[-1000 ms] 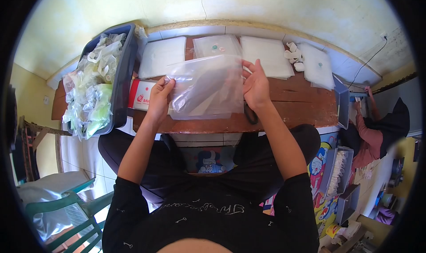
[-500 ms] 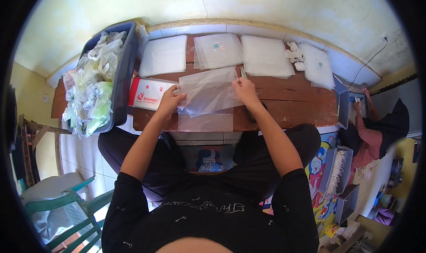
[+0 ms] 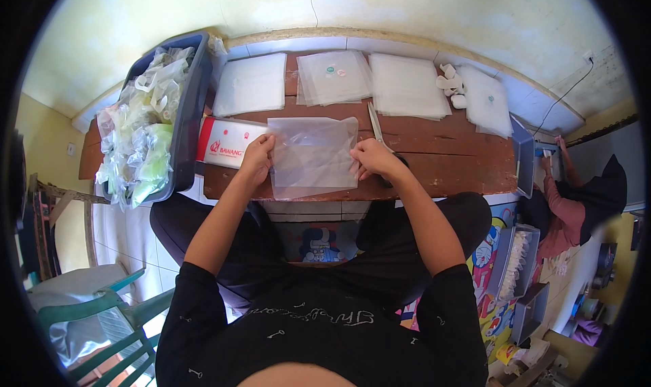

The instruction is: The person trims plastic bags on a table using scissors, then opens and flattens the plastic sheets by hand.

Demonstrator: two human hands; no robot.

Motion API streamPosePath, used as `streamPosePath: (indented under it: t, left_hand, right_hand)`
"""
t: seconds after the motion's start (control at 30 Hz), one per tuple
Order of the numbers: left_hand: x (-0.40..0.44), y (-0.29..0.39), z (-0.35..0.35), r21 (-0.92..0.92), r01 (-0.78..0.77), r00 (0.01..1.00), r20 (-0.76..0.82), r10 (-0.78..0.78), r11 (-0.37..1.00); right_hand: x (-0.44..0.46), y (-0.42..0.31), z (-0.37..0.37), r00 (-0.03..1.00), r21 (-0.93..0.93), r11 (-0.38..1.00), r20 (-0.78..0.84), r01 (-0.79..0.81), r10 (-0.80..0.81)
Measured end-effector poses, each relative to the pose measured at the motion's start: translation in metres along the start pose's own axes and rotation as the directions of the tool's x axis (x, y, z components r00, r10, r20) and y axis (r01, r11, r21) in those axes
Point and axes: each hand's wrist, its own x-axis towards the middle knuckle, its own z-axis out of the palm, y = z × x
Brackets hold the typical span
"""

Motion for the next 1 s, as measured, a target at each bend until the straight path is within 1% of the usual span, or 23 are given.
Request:
streamPosePath:
  t: [0.07,0.13,0.2,0.27,0.33,0.37,0.4,0.43,0.47,0.5,0.53,0.57,0.63,0.67,0.7,0.73,0.77,0.83,0.87,0.93,0.97,1.0]
  left_hand:
    - [-0.004,0.002,0.003,-0.038,0.003,1.000,0.011,-0.003,0.999]
    - [-0.022,0.019,0.021,-0.227,-0.002,0.997,-0.072,-0.015,0.974]
    - [-0.017,0.015,0.018,-0.235,-0.004,0.998,-0.063,-0.011,0.972]
    - [-0.015,0.012,0.015,-0.241,-0.007,0.998,-0.055,-0.006,0.970]
    - [-0.013,0.010,0.014,-0.178,-0.064,0.996,-0.076,0.051,0.982]
    - [-0.012,0.008,0.013,-0.178,-0.065,0.996,-0.076,0.052,0.982]
    - [-0.010,0.007,0.012,0.034,-0.181,0.978,-0.097,0.183,0.983]
    - [-0.008,0.006,0.010,0.245,-0.284,0.945,-0.090,0.313,0.927]
    - [-0.012,0.012,0.014,0.245,-0.284,0.945,-0.090,0.313,0.927]
    - [-0.020,0.024,0.021,0.453,-0.353,0.899,-0.080,0.431,0.819]
    - [-0.024,0.031,0.025,0.636,-0.393,0.842,-0.041,0.538,0.664]
    - [-0.022,0.031,0.024,0.636,-0.394,0.842,-0.040,0.538,0.664]
    - [-0.014,0.027,0.017,0.736,-0.541,0.712,0.144,0.687,0.407]
    - [-0.011,0.025,0.013,0.735,-0.543,0.711,0.144,0.688,0.407]
    - [-0.008,0.022,0.010,0.783,-0.517,0.673,0.123,0.729,0.345]
    - [-0.005,0.018,0.007,0.828,-0.484,0.631,0.105,0.768,0.284]
    - [-0.002,0.017,0.006,0.829,-0.482,0.632,0.104,0.768,0.284]
    - [0.002,0.015,0.003,0.801,-0.419,0.687,-0.028,0.726,0.427]
    - [0.000,0.018,0.006,0.801,-0.419,0.687,-0.027,0.726,0.427]
    - [-0.005,0.025,0.010,0.755,-0.371,0.763,-0.085,0.640,0.541]
    - [-0.007,0.027,0.010,0.754,-0.370,0.763,-0.086,0.640,0.542]
    - [-0.009,0.030,0.009,0.749,-0.359,0.786,-0.078,0.613,0.556]
  right_hand:
    - [0.001,0.004,-0.004,0.998,-0.074,0.997,0.055,-0.011,0.015]
    - [0.000,0.004,-0.005,0.998,-0.084,0.996,0.060,-0.021,0.026]
    - [0.000,0.003,-0.005,0.997,-0.095,0.995,0.063,-0.028,0.034]
    - [0.000,0.003,-0.003,0.994,-0.113,0.993,0.101,-0.035,0.046]
    - [0.000,0.003,-0.003,0.992,-0.137,0.990,0.112,-0.046,0.062]
    - [0.000,0.002,-0.003,0.989,-0.160,0.985,0.122,-0.058,0.078]
    - [0.001,0.003,-0.003,0.989,-0.160,0.985,0.122,-0.058,0.078]
    - [0.003,0.004,-0.003,0.990,-0.161,0.986,0.119,-0.051,0.070]
    - [0.004,0.006,-0.003,0.991,-0.161,0.986,0.116,-0.045,0.064]
    - [0.004,0.006,-0.002,0.991,-0.161,0.986,0.115,-0.045,0.064]
    - [0.005,0.007,-0.002,0.992,-0.157,0.987,0.113,-0.037,0.056]
    - [0.005,0.008,-0.001,0.993,-0.154,0.988,0.112,-0.030,0.048]
    - [0.011,0.014,0.001,0.992,-0.166,0.986,0.114,-0.033,0.052]
    - [0.011,0.014,0.001,0.992,-0.178,0.984,0.117,-0.034,0.055]
    - [0.011,0.013,0.001,0.992,-0.178,0.983,0.116,-0.035,0.057]
    - [0.011,0.013,0.002,0.995,-0.226,0.974,0.094,-0.018,0.040]
    - [0.012,0.012,0.003,0.997,-0.272,0.962,0.074,-0.001,0.022]
    - [0.014,0.014,0.004,0.996,-0.257,0.966,0.079,-0.010,0.031]
    - [0.013,0.012,0.004,0.996,-0.241,0.970,0.081,-0.019,0.039]
    - [0.009,0.007,0.005,0.994,-0.229,0.973,0.089,-0.039,0.061]
    - [0.007,0.004,0.006,0.992,-0.219,0.974,0.097,-0.059,0.082]
    - [0.007,0.003,0.007,0.992,-0.220,0.974,0.098,-0.059,0.082]
